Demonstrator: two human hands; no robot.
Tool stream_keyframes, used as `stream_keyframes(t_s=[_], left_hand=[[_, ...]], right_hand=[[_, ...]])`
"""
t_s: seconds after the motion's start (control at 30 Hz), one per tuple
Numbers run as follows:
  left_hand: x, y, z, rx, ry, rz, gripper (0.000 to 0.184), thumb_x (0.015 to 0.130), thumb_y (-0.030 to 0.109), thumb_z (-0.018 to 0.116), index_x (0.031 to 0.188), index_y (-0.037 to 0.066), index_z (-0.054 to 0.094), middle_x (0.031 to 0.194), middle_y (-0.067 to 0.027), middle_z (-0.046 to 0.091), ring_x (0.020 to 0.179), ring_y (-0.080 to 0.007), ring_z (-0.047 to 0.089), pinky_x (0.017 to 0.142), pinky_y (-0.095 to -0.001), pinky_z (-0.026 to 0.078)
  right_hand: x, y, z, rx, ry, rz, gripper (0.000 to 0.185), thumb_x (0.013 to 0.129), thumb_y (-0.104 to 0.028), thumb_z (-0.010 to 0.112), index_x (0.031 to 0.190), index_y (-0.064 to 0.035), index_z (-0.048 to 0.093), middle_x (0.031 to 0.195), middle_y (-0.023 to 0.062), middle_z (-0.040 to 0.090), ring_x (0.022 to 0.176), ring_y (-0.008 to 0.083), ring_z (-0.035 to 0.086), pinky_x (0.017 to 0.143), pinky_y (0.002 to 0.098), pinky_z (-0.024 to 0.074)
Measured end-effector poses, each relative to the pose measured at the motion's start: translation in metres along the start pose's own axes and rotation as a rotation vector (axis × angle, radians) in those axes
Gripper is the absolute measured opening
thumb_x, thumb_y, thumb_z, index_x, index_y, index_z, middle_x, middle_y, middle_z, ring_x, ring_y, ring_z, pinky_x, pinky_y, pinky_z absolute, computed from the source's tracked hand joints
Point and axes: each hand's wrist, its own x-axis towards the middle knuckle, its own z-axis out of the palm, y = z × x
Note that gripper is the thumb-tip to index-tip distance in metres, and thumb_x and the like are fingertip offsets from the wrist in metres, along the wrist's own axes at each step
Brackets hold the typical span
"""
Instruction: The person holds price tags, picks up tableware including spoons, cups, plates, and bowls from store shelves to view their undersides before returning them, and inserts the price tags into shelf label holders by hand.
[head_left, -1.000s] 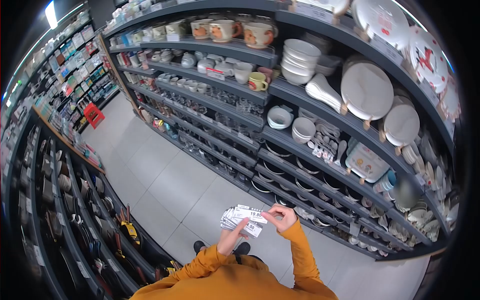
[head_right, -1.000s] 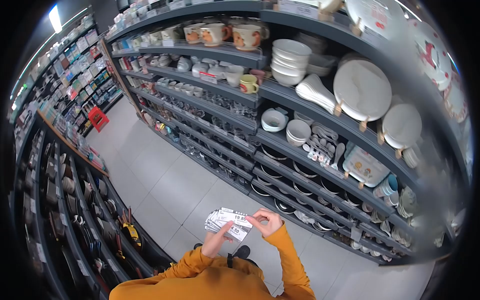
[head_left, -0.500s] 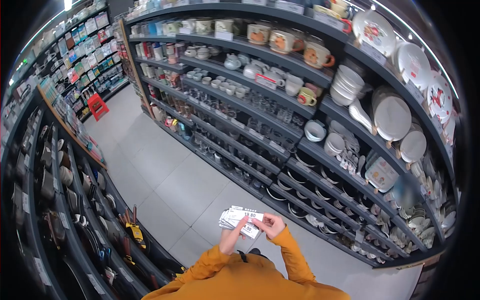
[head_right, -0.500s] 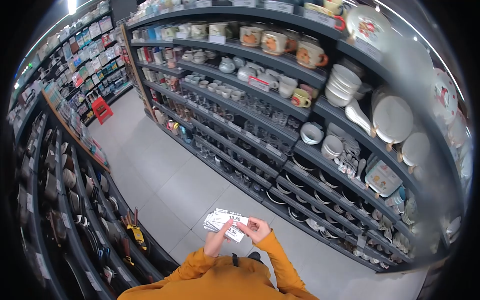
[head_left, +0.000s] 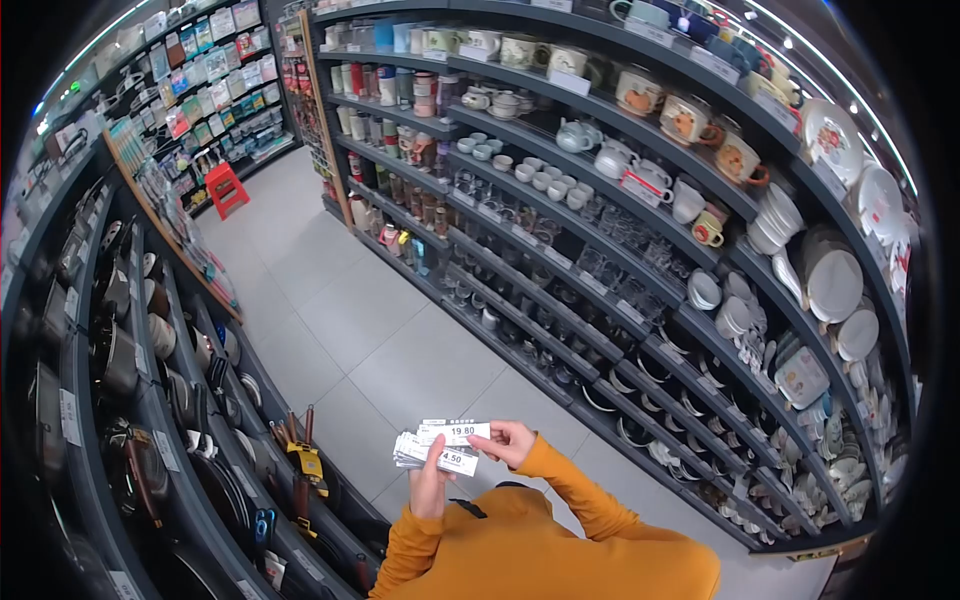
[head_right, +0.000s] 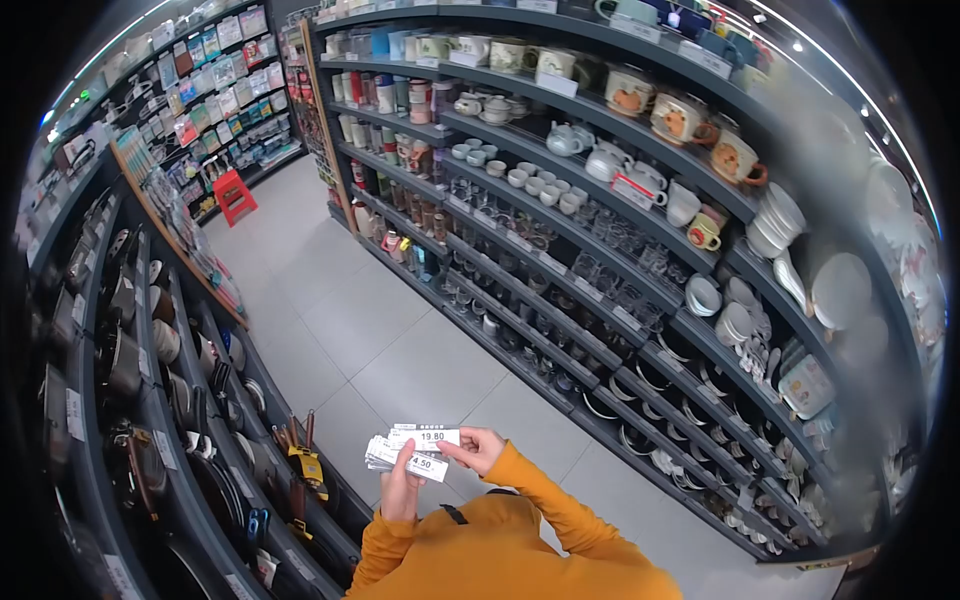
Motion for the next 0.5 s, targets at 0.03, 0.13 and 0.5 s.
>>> stream_keyframes(t_s=[0.03, 0.13, 0.5], left_hand=[[0.002, 0.006, -0.003, -0.016, 0.015, 0.011, 0.018, 0.094, 0.017, 0.053, 0.108, 0.006, 0.055, 0.090, -0.0022, 0.063, 0.069, -0.0072, 0.058, 0.049, -0.0216, 0.038], [0.012, 0.020, -0.008, -0.046, 0.042, 0.024, 0.018, 0.094, 0.017, 0.053, 0.108, 0.005, 0.055, 0.090, -0.0024, 0.063, 0.069, -0.0074, 0.058, 0.049, -0.0220, 0.038], [0.116, 0.077, -0.013, -0.033, 0.176, 0.015, 0.019, 0.093, 0.013, 0.054, 0.109, 0.004, 0.054, 0.089, -0.0039, 0.063, 0.066, -0.0094, 0.058, 0.050, -0.0234, 0.040]], right_hand=[[0.010, -0.007, 0.004, -0.043, -0.017, 0.013, 0.025, 0.091, -0.026, 0.062, 0.086, -0.0004, 0.062, 0.061, -0.0040, 0.051, 0.053, 0.0029, 0.041, 0.047, 0.0204, 0.0315], [0.040, -0.012, 0.009, -0.116, -0.063, 0.040, 0.026, 0.091, -0.026, 0.061, 0.085, -0.0012, 0.062, 0.059, -0.0041, 0.049, 0.051, 0.0029, 0.039, 0.045, 0.0210, 0.0297], [0.186, -0.043, -0.013, -0.038, -0.192, -0.079, 0.027, 0.092, -0.025, 0.060, 0.076, -0.0032, 0.057, 0.058, -0.0040, 0.048, 0.053, 0.0024, 0.040, 0.046, 0.0211, 0.0295]])
